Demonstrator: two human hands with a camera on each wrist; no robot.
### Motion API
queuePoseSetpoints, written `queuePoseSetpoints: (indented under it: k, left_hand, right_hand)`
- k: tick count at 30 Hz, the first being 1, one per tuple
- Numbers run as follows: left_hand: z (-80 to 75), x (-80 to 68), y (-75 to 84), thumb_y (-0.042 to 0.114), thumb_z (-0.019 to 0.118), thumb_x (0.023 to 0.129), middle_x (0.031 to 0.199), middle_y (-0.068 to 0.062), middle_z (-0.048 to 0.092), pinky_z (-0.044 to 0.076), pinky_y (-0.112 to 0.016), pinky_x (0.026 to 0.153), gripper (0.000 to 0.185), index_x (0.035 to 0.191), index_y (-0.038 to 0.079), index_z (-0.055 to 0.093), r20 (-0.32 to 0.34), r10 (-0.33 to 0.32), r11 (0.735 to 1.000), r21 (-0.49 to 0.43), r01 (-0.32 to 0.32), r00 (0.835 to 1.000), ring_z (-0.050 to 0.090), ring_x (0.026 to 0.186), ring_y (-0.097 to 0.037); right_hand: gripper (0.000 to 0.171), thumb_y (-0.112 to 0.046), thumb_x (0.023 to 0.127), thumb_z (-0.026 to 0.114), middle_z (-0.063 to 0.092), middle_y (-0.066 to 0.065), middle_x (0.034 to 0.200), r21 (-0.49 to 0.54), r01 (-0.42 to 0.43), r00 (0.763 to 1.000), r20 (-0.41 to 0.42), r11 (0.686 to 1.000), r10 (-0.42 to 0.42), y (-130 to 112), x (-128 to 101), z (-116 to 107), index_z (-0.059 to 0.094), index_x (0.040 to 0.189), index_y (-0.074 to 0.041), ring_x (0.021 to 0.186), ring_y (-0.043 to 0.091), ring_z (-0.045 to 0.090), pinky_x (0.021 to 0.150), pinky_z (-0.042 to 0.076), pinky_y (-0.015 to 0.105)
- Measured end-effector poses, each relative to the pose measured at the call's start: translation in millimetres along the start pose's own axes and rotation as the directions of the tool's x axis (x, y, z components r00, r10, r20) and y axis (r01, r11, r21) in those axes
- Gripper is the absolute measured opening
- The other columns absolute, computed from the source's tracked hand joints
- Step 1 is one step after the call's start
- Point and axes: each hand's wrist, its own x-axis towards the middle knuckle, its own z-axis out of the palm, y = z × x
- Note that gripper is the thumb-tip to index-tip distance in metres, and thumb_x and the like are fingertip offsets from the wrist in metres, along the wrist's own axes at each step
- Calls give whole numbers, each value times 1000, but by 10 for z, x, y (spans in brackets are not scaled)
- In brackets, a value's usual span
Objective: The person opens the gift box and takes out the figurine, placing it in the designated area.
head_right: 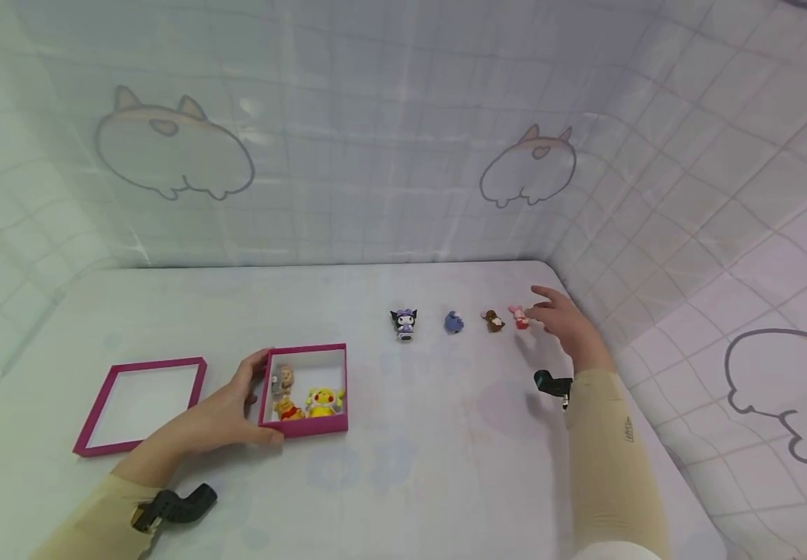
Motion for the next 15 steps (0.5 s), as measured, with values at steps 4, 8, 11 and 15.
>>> queuePoseSetpoints:
  k: [4, 8, 11, 15]
  left_hand:
    - [22, 71, 22, 54, 91, 59, 161, -9, 11, 39, -52, 105, 136, 156, 22, 1, 2, -5, 1000, 1, 5, 1000, 20, 145, -34]
    - [46, 133, 61, 55, 91, 57, 162, -8, 11, 41, -51, 104, 137, 156, 23, 2, 8, -11, 1000, 7, 11, 1000, 21, 145, -33]
    - [57, 154, 89, 55, 92, 56, 162, -7, 10, 42, -51, 104, 138, 156, 24, 2, 10, -16, 1000, 6, 16, 1000, 22, 145, -32]
    - [72, 157, 116, 53, 92, 56, 162, -7, 10, 41, -50, 105, 138, 156, 24, 2, 5, -22, 1000, 2, 22, 1000, 21, 146, -31]
  right_hand:
    - [76, -35, 99, 61, 25, 21, 157, 24, 49, 996, -78, 999, -47, -119, -87, 85, 18, 159, -19, 137, 40, 34, 114, 24, 57]
    - [72, -37, 97, 64, 35, 17, 152, -8, 116, 984, -135, 993, -116, -250, -167, 235, 27, 157, -23, 132, 37, 41, 110, 29, 60]
    - [70, -38, 95, 66, 42, 14, 148, -23, 176, 976, -129, 984, -178, -364, -210, 388, 32, 155, -26, 129, 33, 46, 107, 33, 61]
    - [67, -34, 95, 68, 45, 13, 144, 11, 259, 965, -54, 966, -259, -550, -232, 607, 36, 153, -26, 122, 31, 51, 95, 42, 53]
